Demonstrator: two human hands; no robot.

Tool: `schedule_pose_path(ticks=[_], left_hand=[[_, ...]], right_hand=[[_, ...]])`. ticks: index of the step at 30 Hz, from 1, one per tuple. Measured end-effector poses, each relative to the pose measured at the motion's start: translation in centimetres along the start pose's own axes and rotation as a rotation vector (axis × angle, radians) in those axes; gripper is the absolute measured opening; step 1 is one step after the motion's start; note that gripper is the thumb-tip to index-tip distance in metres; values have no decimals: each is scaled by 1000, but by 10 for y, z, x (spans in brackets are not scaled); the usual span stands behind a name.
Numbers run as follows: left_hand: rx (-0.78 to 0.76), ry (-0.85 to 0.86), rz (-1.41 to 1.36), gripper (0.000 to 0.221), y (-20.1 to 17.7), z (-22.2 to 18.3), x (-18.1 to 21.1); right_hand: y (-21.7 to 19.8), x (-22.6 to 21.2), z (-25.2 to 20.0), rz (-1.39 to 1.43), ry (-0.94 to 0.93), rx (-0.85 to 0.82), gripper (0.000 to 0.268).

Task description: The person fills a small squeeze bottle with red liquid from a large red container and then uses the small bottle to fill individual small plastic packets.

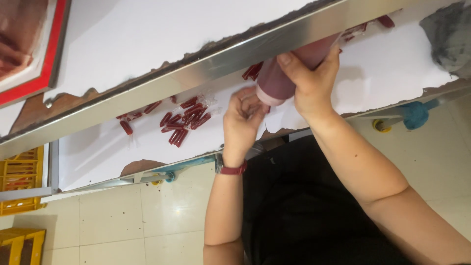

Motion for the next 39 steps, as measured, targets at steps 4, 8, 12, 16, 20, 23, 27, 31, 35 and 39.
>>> schedule_pose_path(ticks=[4,8,12,16,20,23,27,31,35,39], left_hand=[[26,-186,246,84,-11,21,-10],[-154,18,97,80,7,24,-13],[-147,-2,92,79,5,31,-29],[-102,-184,174,78,6,37,-41],[-191,-129,92,77,19,34,-48],[-186,-187,-76,71,21,42,-62],[-217,-228,-95,78,26,42,-61],[-245,-225,-158,79,29,37,-55],[-292,-194,-183,79,28,34,-49],[-303,-203,-209,79,26,31,-48]], right_hand=[[2,5,6,0,-57,-33,53],[-11,16,20,-103,-67,-3,38],[-17,28,23,-84,-26,-11,33],[-18,32,25,-111,-38,-34,31],[-18,33,30,-202,-51,-96,28],[-12,36,32,-118,38,-172,31],[-8,29,34,-170,90,-226,27],[0,17,35,-217,14,-240,27],[6,15,33,-234,35,-215,24],[12,7,30,-234,3,-214,24]])
Point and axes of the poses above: each hand's wrist, its own z-axis towards the middle knuckle, its own y-axis out of the palm, x = y × z, the point moved 8 cm from there along z, towards the middle knuckle, and after that the axes turned 6 degrees about z, right-handed, at the moved point
